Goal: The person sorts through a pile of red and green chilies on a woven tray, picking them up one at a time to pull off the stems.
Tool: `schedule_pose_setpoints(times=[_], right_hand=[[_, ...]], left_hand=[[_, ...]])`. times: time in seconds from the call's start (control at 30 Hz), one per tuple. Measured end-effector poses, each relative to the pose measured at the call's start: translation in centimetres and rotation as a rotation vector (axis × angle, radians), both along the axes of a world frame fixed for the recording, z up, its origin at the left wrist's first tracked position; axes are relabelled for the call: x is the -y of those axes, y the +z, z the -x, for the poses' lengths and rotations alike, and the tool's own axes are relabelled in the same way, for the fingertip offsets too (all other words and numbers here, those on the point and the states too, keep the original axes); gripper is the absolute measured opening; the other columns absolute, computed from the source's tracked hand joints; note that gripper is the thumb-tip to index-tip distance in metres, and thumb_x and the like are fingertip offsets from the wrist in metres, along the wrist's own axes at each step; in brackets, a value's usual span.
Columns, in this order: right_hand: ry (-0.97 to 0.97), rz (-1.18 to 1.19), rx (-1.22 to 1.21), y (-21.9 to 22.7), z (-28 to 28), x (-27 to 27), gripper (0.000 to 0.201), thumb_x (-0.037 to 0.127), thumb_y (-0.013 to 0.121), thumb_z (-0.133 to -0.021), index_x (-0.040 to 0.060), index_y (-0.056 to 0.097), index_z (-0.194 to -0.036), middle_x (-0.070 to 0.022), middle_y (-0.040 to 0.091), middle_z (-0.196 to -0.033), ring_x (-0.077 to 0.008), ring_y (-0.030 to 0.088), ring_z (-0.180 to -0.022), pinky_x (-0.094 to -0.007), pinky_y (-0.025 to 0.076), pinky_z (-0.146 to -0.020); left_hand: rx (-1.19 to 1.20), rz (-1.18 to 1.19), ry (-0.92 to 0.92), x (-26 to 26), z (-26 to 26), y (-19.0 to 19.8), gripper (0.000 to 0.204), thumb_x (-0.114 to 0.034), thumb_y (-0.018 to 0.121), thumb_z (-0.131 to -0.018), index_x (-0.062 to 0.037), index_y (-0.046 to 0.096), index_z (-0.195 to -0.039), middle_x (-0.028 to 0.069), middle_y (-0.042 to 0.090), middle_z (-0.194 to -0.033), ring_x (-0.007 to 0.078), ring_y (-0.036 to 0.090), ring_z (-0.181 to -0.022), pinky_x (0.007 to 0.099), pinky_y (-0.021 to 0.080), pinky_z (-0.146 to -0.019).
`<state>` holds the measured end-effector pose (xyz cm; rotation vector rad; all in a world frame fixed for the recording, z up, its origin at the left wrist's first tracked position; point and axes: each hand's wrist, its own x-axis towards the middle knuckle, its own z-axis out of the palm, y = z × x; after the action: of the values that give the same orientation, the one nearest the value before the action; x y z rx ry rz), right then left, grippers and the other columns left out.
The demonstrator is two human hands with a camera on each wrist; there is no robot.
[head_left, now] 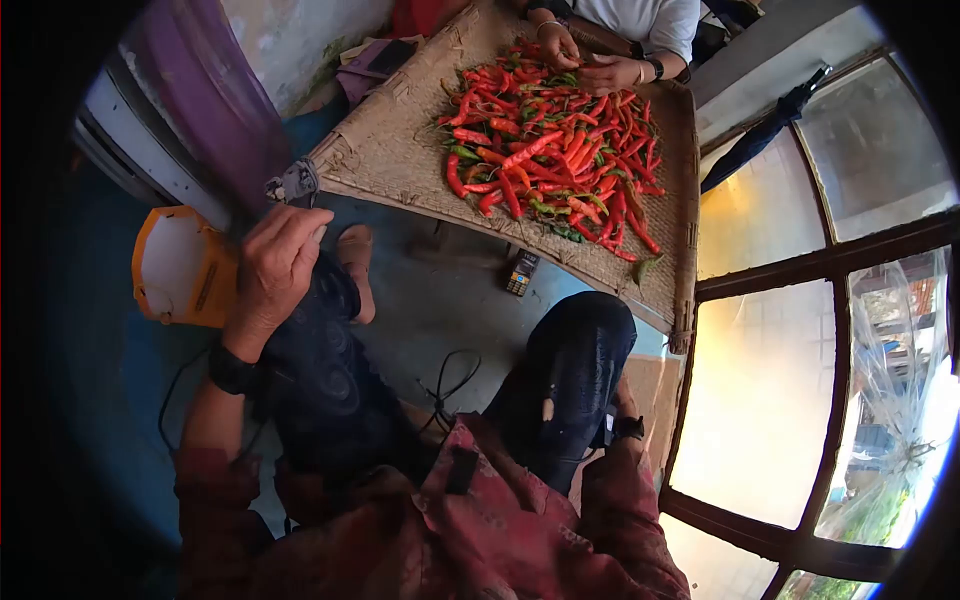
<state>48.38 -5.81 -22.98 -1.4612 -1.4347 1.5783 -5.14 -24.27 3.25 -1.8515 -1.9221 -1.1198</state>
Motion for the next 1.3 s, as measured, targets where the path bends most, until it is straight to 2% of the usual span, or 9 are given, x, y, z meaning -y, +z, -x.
schedule_pose_setpoints(times=[0.03,0.17,0.27,0.57,0.97,1.03,1.1,1.23,1.3], right_hand=[[0.271,-0.326,0.167,1.8,1.6,0.5,0.026,0.027,0.058,-0.090,0.0115,0.059,-0.111,-0.0030,0.057,-0.117,-0.0187,0.059,-0.090,-0.0322,0.047,-0.079],[-0.086,0.212,-0.482,13.8,7.4,4.0,0.023,0.022,0.054,-0.094,0.0028,0.061,-0.104,-0.0058,0.067,-0.100,-0.0163,0.063,-0.090,-0.0288,0.048,-0.081],[-0.280,0.326,-0.551,10.2,6.5,5.2,0.023,0.020,0.052,-0.094,0.0036,0.060,-0.107,-0.0054,0.066,-0.105,-0.0176,0.063,-0.092,-0.0316,0.051,-0.081],[0.052,-0.030,-0.194,8.7,6.6,6.3,0.023,0.020,0.052,-0.094,0.0025,0.060,-0.108,-0.0064,0.066,-0.104,-0.0187,0.063,-0.092,-0.0331,0.051,-0.081],[0.222,-0.404,0.245,6.3,3.8,6.1,0.024,0.019,0.052,-0.093,0.0013,0.059,-0.108,-0.0076,0.065,-0.104,-0.0201,0.063,-0.093,-0.0349,0.052,-0.081],[-0.375,0.556,-0.617,8.2,4.1,5.9,0.025,0.019,0.054,-0.091,-0.0009,0.059,-0.106,-0.0101,0.065,-0.100,-0.0224,0.063,-0.093,-0.0349,0.051,-0.080],[-0.523,0.620,-0.765,6.6,4.8,5.9,0.025,0.021,0.055,-0.091,-0.0013,0.059,-0.101,-0.0100,0.065,-0.094,-0.0206,0.063,-0.085,-0.0316,0.051,-0.075],[-0.546,0.345,-0.622,8.2,4.5,4.8,0.025,0.024,0.053,-0.092,0.0005,0.060,-0.091,-0.0053,0.063,-0.085,-0.0137,0.059,-0.077,-0.0256,0.047,-0.066],[-0.288,0.020,-0.084,9.3,4.3,4.5,0.031,0.029,0.050,-0.094,-0.0006,0.059,-0.089,-0.0060,0.063,-0.081,-0.0129,0.058,-0.081,-0.0247,0.046,-0.068]], left_hand=[[-0.017,0.019,-0.003,0.1,-0.1,0.0,0.020,0.007,0.058,-0.077,-0.0010,0.061,-0.095,0.0133,0.062,-0.085,0.0297,0.061,-0.078,0.0372,0.050,-0.067],[-0.057,0.049,-0.010,-0.2,-0.5,0.2,0.019,0.006,0.059,-0.077,-0.0011,0.061,-0.094,0.0128,0.061,-0.082,0.0288,0.061,-0.077,0.0366,0.050,-0.065],[-0.035,0.086,0.014,-0.5,-0.4,0.2,0.018,0.005,0.059,-0.077,-0.0010,0.061,-0.094,0.0127,0.061,-0.081,0.0288,0.061,-0.076,0.0363,0.050,-0.064],[-0.021,0.140,-0.022,-3.3,-2.3,0.2,0.015,0.004,0.059,-0.079,-0.0008,0.061,-0.093,0.0135,0.061,-0.082,0.0306,0.061,-0.076,0.0376,0.049,-0.064],[0.020,0.393,-0.723,-23.8,-25.5,-7.5,0.025,0.000,0.057,-0.079,-0.0033,0.058,-0.103,0.0129,0.058,-0.104,0.0307,0.059,-0.096,0.0389,0.051,-0.079],[-0.132,0.292,-0.726,-25.9,-28.0,-8.6,0.028,-0.001,0.055,-0.079,-0.0041,0.057,-0.106,0.0132,0.055,-0.110,0.0298,0.056,-0.102,0.0388,0.050,-0.082],[-0.269,0.313,-0.767,-27.3,-29.0,-9.7,0.029,-0.001,0.055,-0.079,-0.0045,0.056,-0.107,0.0125,0.055,-0.111,0.0296,0.055,-0.103,0.0384,0.050,-0.083],[-0.392,0.395,-0.906,-30.4,-28.5,-10.1,0.032,-0.001,0.055,-0.078,-0.0049,0.053,-0.110,0.0113,0.054,-0.112,0.0297,0.055,-0.103,0.0371,0.050,-0.085],[-0.358,0.229,-0.802,-32.3,-27.4,-8.4,0.032,0.001,0.054,-0.078,-0.0050,0.053,-0.109,0.0111,0.054,-0.114,0.0303,0.055,-0.102,0.0371,0.050,-0.085]])
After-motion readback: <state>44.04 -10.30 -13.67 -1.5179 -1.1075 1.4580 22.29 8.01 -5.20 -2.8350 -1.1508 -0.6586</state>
